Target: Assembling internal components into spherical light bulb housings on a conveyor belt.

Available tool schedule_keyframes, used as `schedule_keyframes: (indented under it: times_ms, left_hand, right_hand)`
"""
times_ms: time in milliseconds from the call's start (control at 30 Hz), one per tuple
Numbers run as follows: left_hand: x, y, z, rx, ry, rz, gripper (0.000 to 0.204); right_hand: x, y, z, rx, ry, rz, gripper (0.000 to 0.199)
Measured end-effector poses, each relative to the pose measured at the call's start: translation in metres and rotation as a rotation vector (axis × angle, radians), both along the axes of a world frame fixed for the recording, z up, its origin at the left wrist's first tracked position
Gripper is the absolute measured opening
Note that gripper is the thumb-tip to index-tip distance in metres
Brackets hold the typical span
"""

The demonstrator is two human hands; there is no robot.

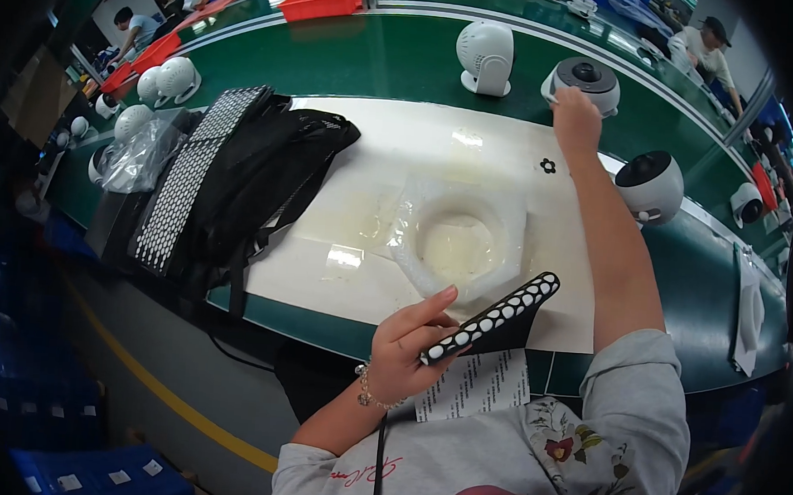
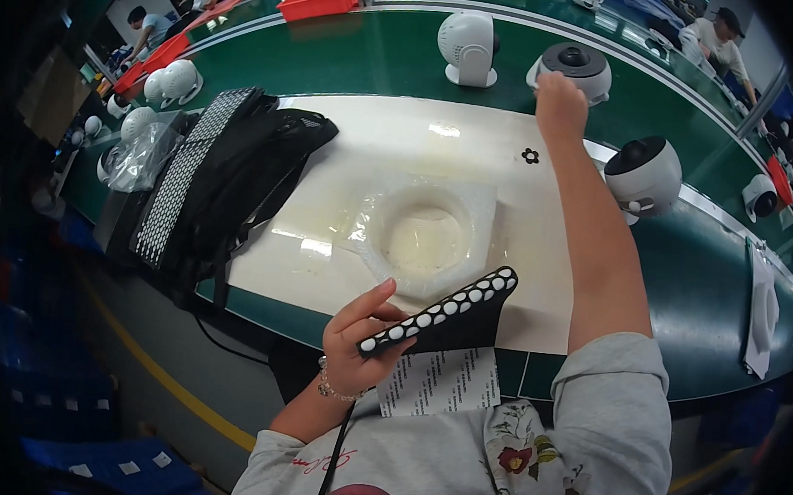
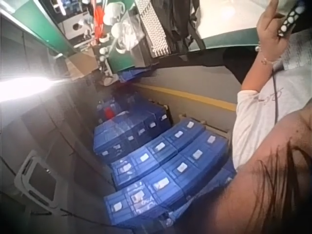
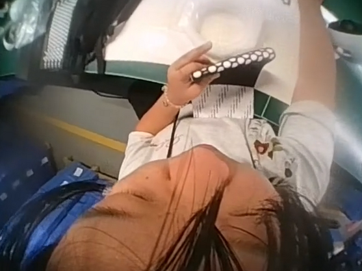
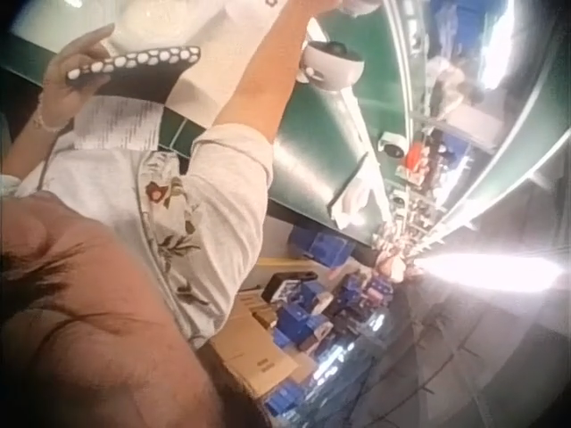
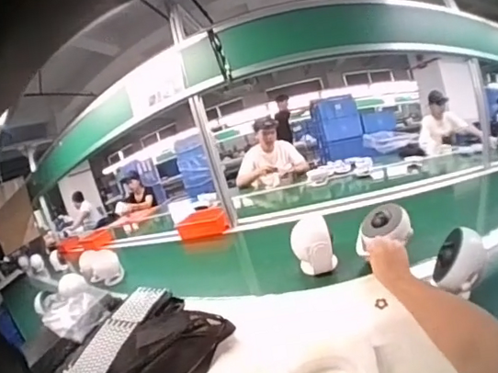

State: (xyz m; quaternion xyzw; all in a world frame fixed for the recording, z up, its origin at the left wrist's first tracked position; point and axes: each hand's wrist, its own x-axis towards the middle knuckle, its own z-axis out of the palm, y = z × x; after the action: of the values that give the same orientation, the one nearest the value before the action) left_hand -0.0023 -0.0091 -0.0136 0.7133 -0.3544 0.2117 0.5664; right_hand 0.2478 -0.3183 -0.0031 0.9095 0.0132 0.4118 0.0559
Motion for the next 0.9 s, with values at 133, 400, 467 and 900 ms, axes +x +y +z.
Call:
schedule_keyframes:
  times_ms: [133,400,467,900]
  left_hand:
    - [0.0,0.001,-0.001,0.013,-0.015,0.007,0.031]
    - [0.001,0.001,-0.001,0.017,0.016,0.019,0.027]
    - [0.001,0.001,-0.001,0.018,0.045,0.016,0.024]
    - [0.002,0.001,0.003,0.064,0.065,0.038,0.026]
  right_hand:
    - [-0.002,-0.009,-0.026,-0.13,0.003,0.069,0.006]
    - [-0.001,-0.033,-0.021,-0.012,0.295,-0.098,0.022]
    - [-0.005,-0.032,-0.022,0.409,0.397,-0.292,0.033]
    - [0.034,0.031,-0.003,0.278,0.747,0.052,0.048]
